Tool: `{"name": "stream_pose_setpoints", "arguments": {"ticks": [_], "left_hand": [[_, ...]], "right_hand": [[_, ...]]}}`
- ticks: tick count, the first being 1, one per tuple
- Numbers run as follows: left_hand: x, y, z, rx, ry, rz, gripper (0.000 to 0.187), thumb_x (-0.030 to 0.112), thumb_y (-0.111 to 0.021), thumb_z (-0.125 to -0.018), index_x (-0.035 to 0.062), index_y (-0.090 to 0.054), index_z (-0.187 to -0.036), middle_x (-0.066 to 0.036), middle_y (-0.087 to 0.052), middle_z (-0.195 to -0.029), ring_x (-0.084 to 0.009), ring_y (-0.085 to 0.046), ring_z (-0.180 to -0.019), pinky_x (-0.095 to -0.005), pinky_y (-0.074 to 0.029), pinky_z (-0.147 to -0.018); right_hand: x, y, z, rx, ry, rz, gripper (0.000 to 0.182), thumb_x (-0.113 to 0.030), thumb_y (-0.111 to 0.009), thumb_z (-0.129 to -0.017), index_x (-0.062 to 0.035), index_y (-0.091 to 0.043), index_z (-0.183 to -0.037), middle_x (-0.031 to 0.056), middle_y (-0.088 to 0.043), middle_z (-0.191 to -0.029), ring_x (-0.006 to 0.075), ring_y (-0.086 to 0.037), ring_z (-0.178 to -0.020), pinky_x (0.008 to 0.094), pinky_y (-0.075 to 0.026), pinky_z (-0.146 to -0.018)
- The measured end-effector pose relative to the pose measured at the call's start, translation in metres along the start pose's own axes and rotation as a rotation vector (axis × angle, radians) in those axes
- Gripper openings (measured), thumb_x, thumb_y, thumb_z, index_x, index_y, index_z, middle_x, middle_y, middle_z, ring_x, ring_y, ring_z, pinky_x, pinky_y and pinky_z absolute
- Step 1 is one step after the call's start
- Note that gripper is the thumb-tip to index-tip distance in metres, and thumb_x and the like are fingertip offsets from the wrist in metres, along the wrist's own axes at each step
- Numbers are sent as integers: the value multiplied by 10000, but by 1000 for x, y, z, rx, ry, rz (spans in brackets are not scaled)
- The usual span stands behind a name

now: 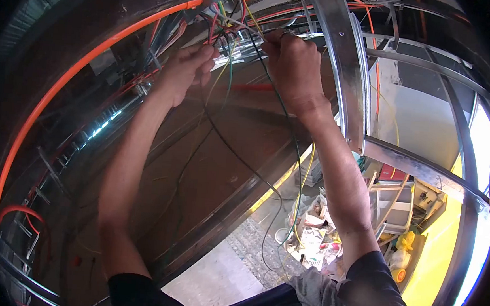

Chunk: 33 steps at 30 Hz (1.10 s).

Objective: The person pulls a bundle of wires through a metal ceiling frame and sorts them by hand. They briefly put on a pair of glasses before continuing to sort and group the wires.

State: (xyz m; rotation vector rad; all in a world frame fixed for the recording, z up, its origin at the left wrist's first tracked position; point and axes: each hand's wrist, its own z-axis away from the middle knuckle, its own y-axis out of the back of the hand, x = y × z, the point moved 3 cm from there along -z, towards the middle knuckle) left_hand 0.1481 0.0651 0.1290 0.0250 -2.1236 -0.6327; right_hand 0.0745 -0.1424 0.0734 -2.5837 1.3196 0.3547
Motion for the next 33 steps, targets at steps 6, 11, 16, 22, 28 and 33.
{"name": "stream_pose_setpoints", "arguments": {"ticks": [6,11,16,22,28,33], "left_hand": [[1,-2,2,-43,-33,-9,289,390,-559,-992,119,-652,-955,84,-473,-668,-44,-417,-566,-221,-259,-529],[1,-2,1,-54,-29,-24,299,409,-544,-995,131,-646,-953,89,-476,-679,-45,-420,-577,-219,-261,-535],[2,-2,3,-47,-25,-12,294,403,-555,-991,126,-650,-970,88,-482,-683,-50,-423,-583,-214,-277,-536],[2,-1,4,-38,-12,26,274,380,-587,-977,118,-664,-1001,78,-499,-689,-59,-448,-597,-206,-340,-559],[0,-3,2,-60,-8,65,268,369,-577,-983,114,-656,-972,68,-504,-686,-73,-464,-600,-226,-371,-568],[-3,-6,0,-99,-36,213,233,296,-554,-1003,88,-638,-941,49,-527,-712,-103,-513,-613,-269,-415,-590]], "right_hand": [[3,-4,0,-25,-88,-39,133,-144,-641,-851,-45,-730,-862,222,-684,-805,405,-680,-771,478,-561,-727],[1,2,3,16,-79,-20,131,-165,-659,-841,-85,-751,-888,190,-699,-831,385,-683,-785,461,-555,-768],[-1,3,5,75,23,-11,131,-164,-656,-842,-86,-755,-877,162,-706,-837,356,-682,-796,452,-539,-756],[2,-5,6,29,-26,26,147,-193,-657,-856,-92,-746,-915,130,-708,-877,322,-676,-851,434,-499,-780],[4,-9,11,12,18,49,168,-208,-662,-867,-85,-729,-959,104,-699,-915,301,-649,-917,454,-438,-838],[-5,-3,14,-84,-14,34,250,-229,-678,-863,-62,-701,-1049,140,-684,-945,327,-640,-950,452,-426,-867]]}}
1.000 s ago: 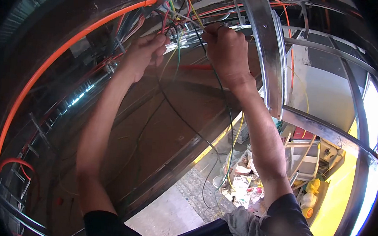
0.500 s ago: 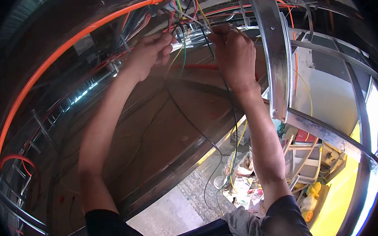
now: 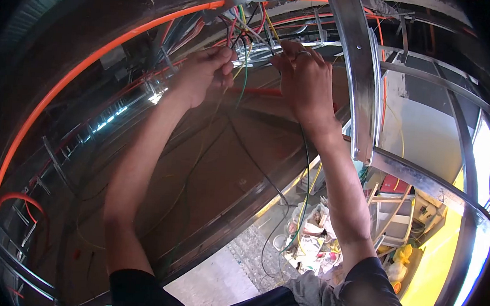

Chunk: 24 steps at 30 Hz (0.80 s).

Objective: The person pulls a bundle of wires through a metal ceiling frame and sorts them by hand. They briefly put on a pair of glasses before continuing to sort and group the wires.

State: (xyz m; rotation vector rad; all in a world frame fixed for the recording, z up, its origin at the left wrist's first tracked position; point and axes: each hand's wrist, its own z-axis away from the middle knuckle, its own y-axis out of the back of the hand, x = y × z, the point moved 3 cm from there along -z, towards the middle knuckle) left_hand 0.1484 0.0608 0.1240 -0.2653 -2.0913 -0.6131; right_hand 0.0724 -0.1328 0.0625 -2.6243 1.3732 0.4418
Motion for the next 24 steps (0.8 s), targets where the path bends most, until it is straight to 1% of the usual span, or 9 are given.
{"name": "stream_pose_setpoints", "arguments": {"ticks": [3,7,9,13,15,18,19,22,24], "left_hand": [[0,0,1,26,11,-8,249,262,-558,-1003,23,-624,-983,-14,-552,-748,-190,-654,-708,-288,-508,-636],[0,-5,2,48,-2,1,259,260,-547,-1008,11,-614,-980,-33,-581,-774,-236,-701,-804,-290,-538,-655],[0,-5,0,23,7,-4,240,281,-549,-1000,55,-630,-994,-33,-637,-841,-237,-714,-902,-294,-593,-718],[8,-15,8,110,52,45,256,254,-536,-1012,9,-609,-996,-58,-620,-827,-234,-703,-829,-304,-565,-691],[11,-18,13,114,44,45,237,244,-541,-1010,20,-616,-994,-45,-619,-827,-181,-671,-806,-297,-548,-695],[2,-5,1,-48,35,172,216,248,-614,-969,50,-648,-1051,-10,-675,-914,-119,-638,-795,-263,-547,-721],[-5,-1,0,29,46,162,226,269,-623,-965,58,-648,-1042,34,-631,-839,-87,-584,-760,-231,-485,-660],[-1,-4,3,20,83,117,245,290,-617,-968,58,-641,-1043,56,-551,-744,-76,-518,-672,-207,-426,-595],[1,-9,4,36,80,137,254,296,-608,-973,54,-633,-1045,61,-513,-720,-70,-471,-631,-206,-396,-567]], "right_hand": [[1,0,2,2,26,3,299,-239,-681,-864,-57,-676,-1101,152,-665,-987,331,-623,-981,458,-423,-880],[-5,4,7,92,62,31,362,-237,-687,-860,-56,-636,-1169,148,-646,-1020,327,-603,-1005,465,-428,-872],[-13,10,9,292,160,162,374,-201,-687,-859,-63,-606,-1197,142,-630,-1029,328,-579,-1021,455,-424,-881],[-32,23,15,334,256,58,298,-151,-674,-864,-33,-628,-1134,175,-640,-1006,360,-610,-968,457,-465,-829],[-42,19,21,2,170,-453,194,-115,-643,-878,-7,-644,-1040,221,-656,-939,407,-640,-875,465,-506,-731],[-42,-3,30,-62,183,-393,139,-121,-620,-896,-1,-651,-961,246,-656,-856,432,-645,-794,485,-516,-650],[-40,-10,35,-166,72,-353,165,-158,-584,-928,-8,-652,-934,243,-653,-816,429,-647,-785,493,-516,-656],[-42,-17,46,-417,64,-252,231,-200,-550,-957,5,-648,-915,248,-651,-823,430,-643,-788,511,-511,-656],[-46,-17,54,-449,14,-339,258,-211,-536,-967,12,-643,-895,233,-658,-800,409,-657,-763,490,-516,-653]]}}
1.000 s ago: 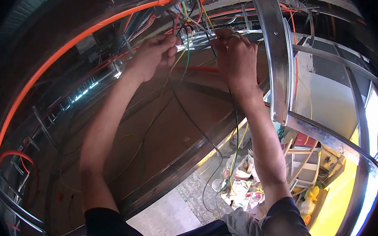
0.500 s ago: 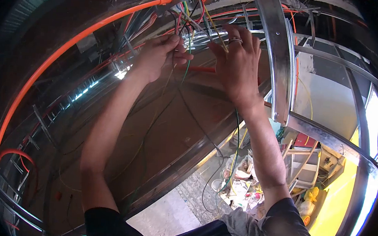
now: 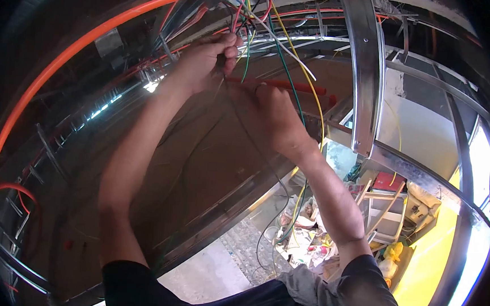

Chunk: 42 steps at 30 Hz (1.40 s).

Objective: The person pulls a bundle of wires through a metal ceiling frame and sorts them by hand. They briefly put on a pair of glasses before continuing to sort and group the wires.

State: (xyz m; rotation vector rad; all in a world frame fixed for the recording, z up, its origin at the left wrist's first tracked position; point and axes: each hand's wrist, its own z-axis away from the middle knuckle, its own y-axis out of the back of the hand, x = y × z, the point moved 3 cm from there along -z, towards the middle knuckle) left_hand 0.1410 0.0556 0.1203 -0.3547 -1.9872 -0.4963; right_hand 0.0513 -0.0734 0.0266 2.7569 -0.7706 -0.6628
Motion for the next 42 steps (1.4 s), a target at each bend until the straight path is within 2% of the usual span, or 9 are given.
{"name": "stream_pose_setpoints", "arguments": {"ticks": [5,7,10,17,26,30,34,38,42], "left_hand": [[-1,-2,3,-29,16,71,268,293,-588,-986,35,-609,-1056,69,-445,-687,-48,-376,-551,-205,-315,-498],[0,-3,4,-36,16,66,277,292,-572,-995,23,-604,-1051,74,-412,-681,-38,-321,-530,-204,-261,-470],[-1,-2,2,-31,15,51,281,293,-565,-998,19,-603,-1049,75,-404,-680,-33,-286,-526,-196,-236,-460],[0,-4,2,13,11,-2,276,301,-561,-1000,28,-599,-1026,77,-404,-684,-31,-271,-524,-196,-219,-455],[-1,-6,4,-10,12,44,264,300,-559,-1001,38,-588,-989,78,-413,-683,-27,-274,-524,-195,-221,-445],[1,-8,5,6,-28,-14,263,302,-565,-999,43,-599,-972,81,-413,-670,-22,-271,-511,-193,-229,-443],[1,-6,4,29,-62,-104,257,301,-570,-997,48,-603,-966,77,-419,-655,-18,-278,-495,-191,-235,-438],[2,-10,4,79,-63,-144,249,295,-562,-1001,53,-600,-954,73,-425,-656,-18,-285,-494,-189,-236,-437],[5,-12,6,119,-36,-216,257,302,-536,-1014,63,-595,-942,77,-422,-659,-19,-289,-497,-190,-241,-436]], "right_hand": [[-6,-11,33,-244,-221,-443,253,-207,-522,-986,17,-616,-916,156,-660,-724,269,-675,-675,379,-525,-633],[-24,-7,53,-323,-290,-577,247,-188,-523,-993,18,-598,-1106,95,-642,-732,161,-628,-658,303,-504,-623],[-31,-1,74,-333,-388,-600,369,-185,-514,-1005,18,-509,-1314,85,-663,-804,142,-621,-673,295,-502,-624],[-42,29,103,-253,-208,-568,499,-143,-576,-983,49,-419,-1417,119,-685,-962,130,-640,-804,276,-518,-719],[-33,53,184,-186,-497,-950,402,-33,-554,-981,71,-469,-1360,127,-652,-1040,154,-628,-928,299,-530,-800],[-3,20,242,-376,-675,-1306,250,-36,-509,-999,56,-554,-1227,127,-648,-1013,187,-627,-980,345,-511,-881],[15,-24,314,-965,-638,-1048,244,-152,-420,-1054,3,-593,-1129,55,-655,-1023,146,-598,-1019,296,-453,-949],[-1,-27,319,-1057,-479,-1224,324,-261,-387,-1066,-25,-577,-1180,61,-652,-1068,155,-602,-1049,327,-448,-956],[7,-40,310,-1119,-458,-912,339,-272,-388,-1061,-79,-532,-1299,97,-668,-1124,226,-621,-1096,346,-460,-968]]}}
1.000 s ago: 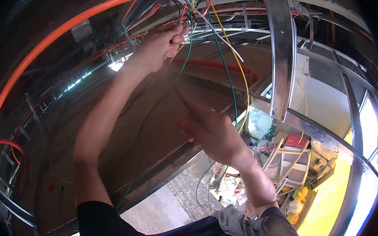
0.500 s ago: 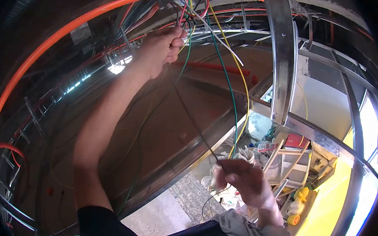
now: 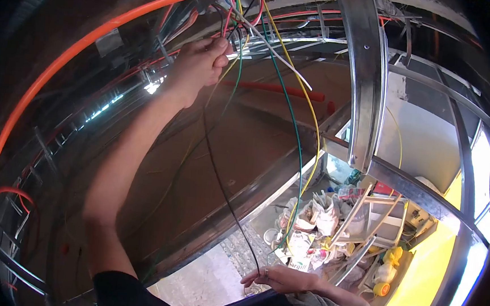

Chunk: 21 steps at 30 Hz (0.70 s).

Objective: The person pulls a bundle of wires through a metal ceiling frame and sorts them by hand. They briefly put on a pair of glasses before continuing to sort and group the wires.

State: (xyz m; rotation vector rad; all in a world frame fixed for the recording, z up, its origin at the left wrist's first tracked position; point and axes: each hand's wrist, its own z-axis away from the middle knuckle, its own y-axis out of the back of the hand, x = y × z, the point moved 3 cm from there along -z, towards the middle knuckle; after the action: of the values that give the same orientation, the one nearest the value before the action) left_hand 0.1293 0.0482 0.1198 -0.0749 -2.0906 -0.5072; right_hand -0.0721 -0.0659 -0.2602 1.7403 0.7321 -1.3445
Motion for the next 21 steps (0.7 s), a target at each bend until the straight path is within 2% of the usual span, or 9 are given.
{"name": "stream_pose_setpoints", "arguments": {"ticks": [3,8,13,15,16,18,21], "left_hand": [[5,-2,1,24,10,-70,275,314,-513,-1025,66,-590,-933,78,-418,-660,-20,-295,-499,-192,-243,-437],[9,-10,5,86,44,-113,301,325,-488,-1036,65,-582,-916,76,-415,-661,-23,-300,-503,-193,-245,-440],[7,-13,6,139,-1,-172,312,327,-495,-1032,43,-604,-964,74,-409,-662,-24,-304,-507,-194,-242,-443],[10,-14,7,155,-11,-197,316,329,-502,-1029,38,-609,-972,73,-411,-666,-25,-306,-509,-195,-241,-445],[11,-14,8,165,-11,-220,321,332,-509,-1027,32,-615,-981,71,-413,-670,-26,-308,-511,-197,-241,-447],[12,-14,6,173,-3,-212,324,334,-513,-1024,31,-616,-975,70,-417,-673,-27,-309,-514,-199,-242,-449],[9,-12,6,176,6,-222,328,340,-521,-1020,31,-617,-963,67,-422,-681,-26,-309,-520,-204,-242,-452]], "right_hand": [[3,4,-6,-14,88,31,383,-268,-433,-1042,-108,-488,-1386,123,-667,-1187,264,-644,-1073,357,-478,-942],[26,4,-17,-36,97,132,376,-263,-444,-1039,-130,-486,-1388,108,-664,-1211,269,-651,-1073,370,-489,-913],[39,-6,-20,-71,159,132,386,-278,-444,-1040,-149,-465,-1404,70,-660,-1238,254,-652,-1086,367,-496,-898],[40,-13,-21,-238,99,0,443,-379,-358,-1055,-128,-469,-1402,72,-647,-1263,239,-608,-1173,340,-452,-999],[41,-19,-21,-347,108,-116,478,-420,-357,-1044,-131,-454,-1413,80,-651,-1253,222,-612,-1165,341,-453,-1003],[38,-26,-22,-368,169,-231,444,-386,-385,-1051,-134,-455,-1409,132,-662,-1214,242,-650,-1072,366,-487,-932],[52,-21,-29,-275,35,-74,442,-378,-405,-1049,-120,-464,-1402,119,-682,-1156,225,-646,-1043,351,-483,-925]]}}
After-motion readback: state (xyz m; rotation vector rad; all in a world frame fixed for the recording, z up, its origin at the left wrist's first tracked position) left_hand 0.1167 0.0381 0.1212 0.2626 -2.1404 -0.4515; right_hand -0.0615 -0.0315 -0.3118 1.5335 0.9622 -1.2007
